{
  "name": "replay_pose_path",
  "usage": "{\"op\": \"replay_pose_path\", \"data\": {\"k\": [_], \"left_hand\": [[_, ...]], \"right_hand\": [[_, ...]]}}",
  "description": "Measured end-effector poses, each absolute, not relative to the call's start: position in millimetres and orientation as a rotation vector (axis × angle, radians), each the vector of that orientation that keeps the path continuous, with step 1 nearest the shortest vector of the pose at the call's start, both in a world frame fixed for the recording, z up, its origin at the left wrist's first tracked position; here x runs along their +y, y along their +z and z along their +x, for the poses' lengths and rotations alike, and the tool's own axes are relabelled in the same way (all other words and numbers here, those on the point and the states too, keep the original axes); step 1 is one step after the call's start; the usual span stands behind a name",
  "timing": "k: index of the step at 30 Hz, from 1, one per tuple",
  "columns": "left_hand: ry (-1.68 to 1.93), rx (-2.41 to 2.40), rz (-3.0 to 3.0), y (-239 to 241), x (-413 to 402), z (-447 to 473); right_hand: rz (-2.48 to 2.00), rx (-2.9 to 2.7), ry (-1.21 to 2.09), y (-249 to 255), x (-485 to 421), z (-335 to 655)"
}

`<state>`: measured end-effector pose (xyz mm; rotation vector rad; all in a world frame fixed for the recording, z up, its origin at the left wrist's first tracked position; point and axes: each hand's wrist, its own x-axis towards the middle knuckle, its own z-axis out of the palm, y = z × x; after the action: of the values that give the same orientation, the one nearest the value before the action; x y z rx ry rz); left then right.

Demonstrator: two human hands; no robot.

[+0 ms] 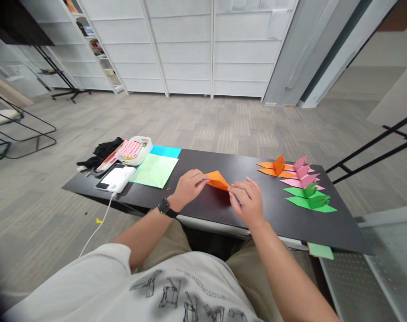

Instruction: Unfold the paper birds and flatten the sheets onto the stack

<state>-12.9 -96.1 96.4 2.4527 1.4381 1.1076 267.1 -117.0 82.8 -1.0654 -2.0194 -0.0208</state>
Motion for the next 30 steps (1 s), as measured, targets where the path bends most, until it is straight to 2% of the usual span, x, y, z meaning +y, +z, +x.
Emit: {"op": "replay_pose_path", "data": {"k": [3,7,11,16,27,30], "left_hand": [[1.417,1.537,2.113,118.0,-85.3,-45.1],[1.709,1.519,1.398,124.8,-66.1,-105.7],[1.757,1.476,0.904,109.5,-62.7,-163.4],[1.704,1.55,0.511,78.9,-79.1,-211.6],[1.585,1.827,0.42,42.9,-106.5,-248.5],[1.582,2.07,0.624,39.7,-117.5,-251.1]], "right_hand": [[-1.135,-1.784,-0.071,75.3,-120.6,277.6],[-1.323,-1.607,-0.012,35.4,-110.2,299.6],[-1.436,-1.537,0.077,-3.1,-98.0,313.8],[-1.471,-1.522,0.109,-13.2,-92.1,317.0],[-1.463,-1.58,0.14,-13.9,-89.2,319.0],[-1.469,-1.582,0.149,-14.4,-89.2,319.5]]}}
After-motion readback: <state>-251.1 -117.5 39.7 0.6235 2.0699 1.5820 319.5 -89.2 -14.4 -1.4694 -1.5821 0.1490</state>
